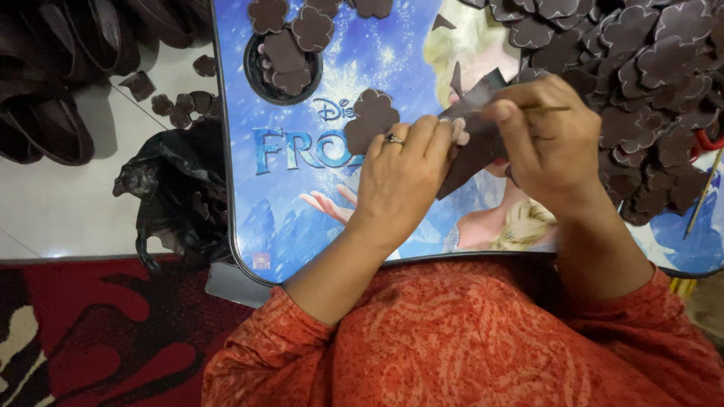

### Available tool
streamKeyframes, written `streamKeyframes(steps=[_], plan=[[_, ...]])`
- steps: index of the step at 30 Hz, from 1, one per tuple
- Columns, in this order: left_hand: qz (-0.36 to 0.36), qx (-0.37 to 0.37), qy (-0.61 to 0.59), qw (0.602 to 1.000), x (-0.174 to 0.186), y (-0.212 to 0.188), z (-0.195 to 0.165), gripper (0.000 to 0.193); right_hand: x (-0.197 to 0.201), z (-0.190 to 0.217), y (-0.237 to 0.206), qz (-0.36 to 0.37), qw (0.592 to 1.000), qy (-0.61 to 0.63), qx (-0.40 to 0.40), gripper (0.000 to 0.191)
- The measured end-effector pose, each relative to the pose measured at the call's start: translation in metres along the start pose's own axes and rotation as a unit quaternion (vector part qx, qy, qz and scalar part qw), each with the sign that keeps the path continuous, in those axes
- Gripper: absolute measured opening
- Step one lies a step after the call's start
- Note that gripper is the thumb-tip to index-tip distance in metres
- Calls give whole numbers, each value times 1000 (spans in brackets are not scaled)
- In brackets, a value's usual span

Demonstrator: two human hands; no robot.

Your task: The person uses a small pointed tool to trace or emboss a flower-shaped template onto a dark leather piece. They repeatedly reposition the template and tool, working on the same leather piece throughout the clip.

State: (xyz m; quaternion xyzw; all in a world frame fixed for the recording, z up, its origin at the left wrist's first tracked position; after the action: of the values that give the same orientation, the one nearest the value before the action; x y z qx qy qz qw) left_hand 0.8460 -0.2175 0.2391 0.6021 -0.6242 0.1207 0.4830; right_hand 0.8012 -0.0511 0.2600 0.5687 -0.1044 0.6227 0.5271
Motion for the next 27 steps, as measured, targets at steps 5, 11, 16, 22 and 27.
streamKeyframes(steps=[5,11,16,22,27], plan=[[-22,32,-77,996,-2,3,-1,34,17,-3,-2,-29,999,7,-32,26],[-2,95,-148,984,-6,5,2,39,21,-12,-4,-28,966,196,-167,19],[24,103,-164,981,-4,7,0,44,19,-18,-6,30,969,136,-205,27],[-12,107,-198,974,4,10,1,31,21,-18,-6,8,994,20,-111,17],[-10,203,-274,940,6,12,15,11,21,-18,-1,24,993,11,-112,14]])
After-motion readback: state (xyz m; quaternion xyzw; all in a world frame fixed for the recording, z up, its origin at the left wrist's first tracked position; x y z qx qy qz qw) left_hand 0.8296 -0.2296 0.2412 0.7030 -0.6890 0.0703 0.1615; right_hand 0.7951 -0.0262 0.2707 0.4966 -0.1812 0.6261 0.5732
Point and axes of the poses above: each hand's wrist, its own y-axis towards the middle knuckle, its own x-axis out of the back of the hand, z = x × y, the point moved 5 cm from there along y, towards the middle knuckle, and after that the axes turned 14 degrees about -y, right-handed, at the moved point
